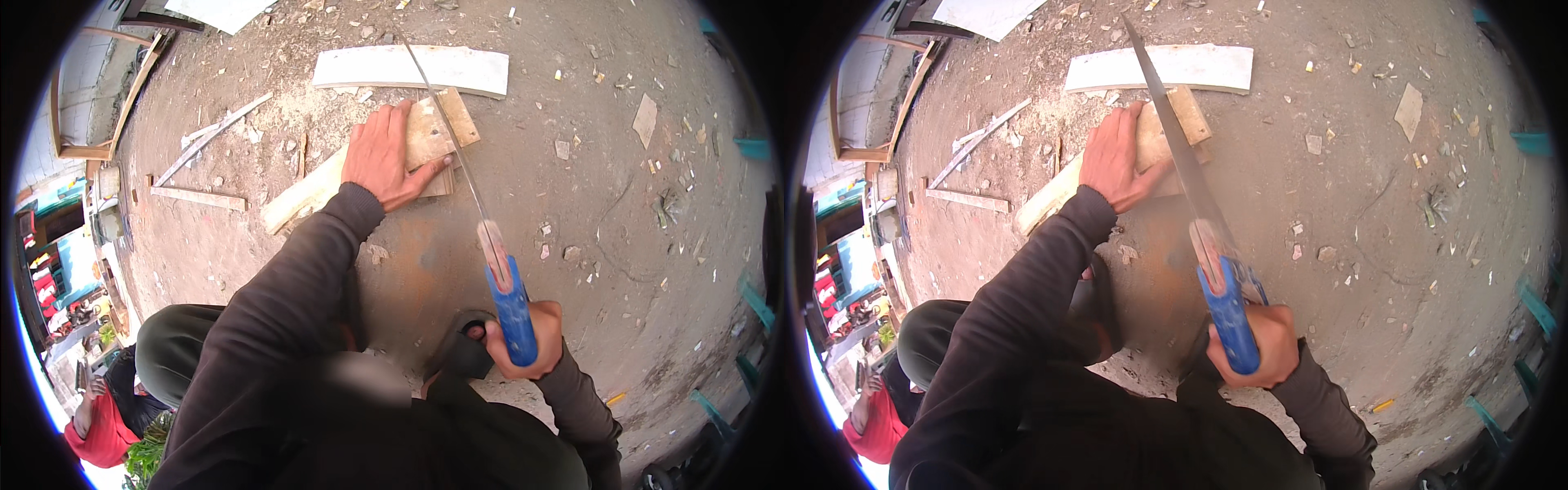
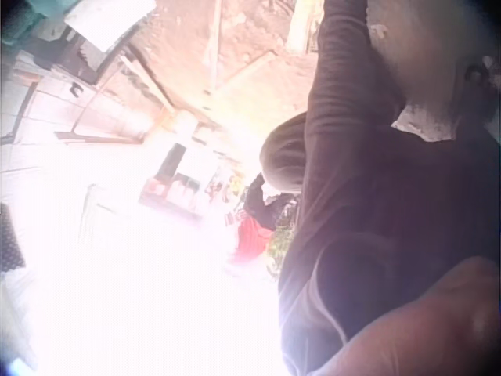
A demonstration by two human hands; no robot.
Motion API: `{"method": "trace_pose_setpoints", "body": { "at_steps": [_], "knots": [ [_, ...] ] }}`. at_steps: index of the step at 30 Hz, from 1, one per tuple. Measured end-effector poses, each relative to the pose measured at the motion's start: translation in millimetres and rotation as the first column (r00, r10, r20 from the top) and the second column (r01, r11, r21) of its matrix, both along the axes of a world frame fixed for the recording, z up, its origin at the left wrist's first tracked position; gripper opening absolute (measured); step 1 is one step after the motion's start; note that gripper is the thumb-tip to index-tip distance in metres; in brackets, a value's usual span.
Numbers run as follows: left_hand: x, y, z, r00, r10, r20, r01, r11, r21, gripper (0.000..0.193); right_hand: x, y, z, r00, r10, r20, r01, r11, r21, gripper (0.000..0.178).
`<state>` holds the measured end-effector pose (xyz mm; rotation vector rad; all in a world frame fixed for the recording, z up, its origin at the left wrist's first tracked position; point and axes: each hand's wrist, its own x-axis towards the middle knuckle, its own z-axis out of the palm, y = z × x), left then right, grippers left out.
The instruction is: The person saws a piece of wood by hand. They hold the wood steady with one hand while using a handsaw with the other to cut through it, eventually cutting a smaller block off.
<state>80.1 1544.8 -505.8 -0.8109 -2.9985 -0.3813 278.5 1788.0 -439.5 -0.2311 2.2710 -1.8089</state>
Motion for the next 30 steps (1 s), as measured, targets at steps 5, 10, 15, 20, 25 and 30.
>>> {"method": "trace_pose_setpoints", "body": {
  "at_steps": [5,10,15,20,25,30],
  "knots": [
    [1.8,-4.0,-0.8,0.996,0.065,0.061,-0.066,0.998,0.013,0.088,19.3,-1.7,-10.3,1.0,-0.014,0.028,0.012,0.999,0.04,0.011],
    [3.9,-5.6,4.0,0.998,0.051,0.022,-0.05,0.998,-0.031,0.091,72.1,9.1,-6.3,0.999,-0.018,-0.038,0.021,0.997,0.079,0.01],
    [3.3,4.5,-1.2,0.986,0.164,0.025,-0.165,0.985,0.04,0.09,65.5,7.6,-22.8,0.991,-0.038,-0.129,0.052,0.993,0.105,0.014],
    [0.9,-1.4,12.6,0.957,0.239,0.166,-0.25,0.967,0.048,0.084,61.5,-4.5,-21.1,0.998,-0.012,-0.063,0.016,0.998,0.055,0.017],
    [3.6,-0.1,4.4,0.985,0.147,0.091,-0.154,0.985,0.072,0.087,74.4,3.8,-9.9,0.998,-0.066,-0.01,0.067,0.989,0.133,0.015],
    [6.0,2.6,11.0,0.986,0.127,0.111,-0.129,0.992,0.007,0.09,83.4,10.6,-23.1,0.995,-0.091,-0.038,0.095,0.988,0.118,0.014]
  ]
}}
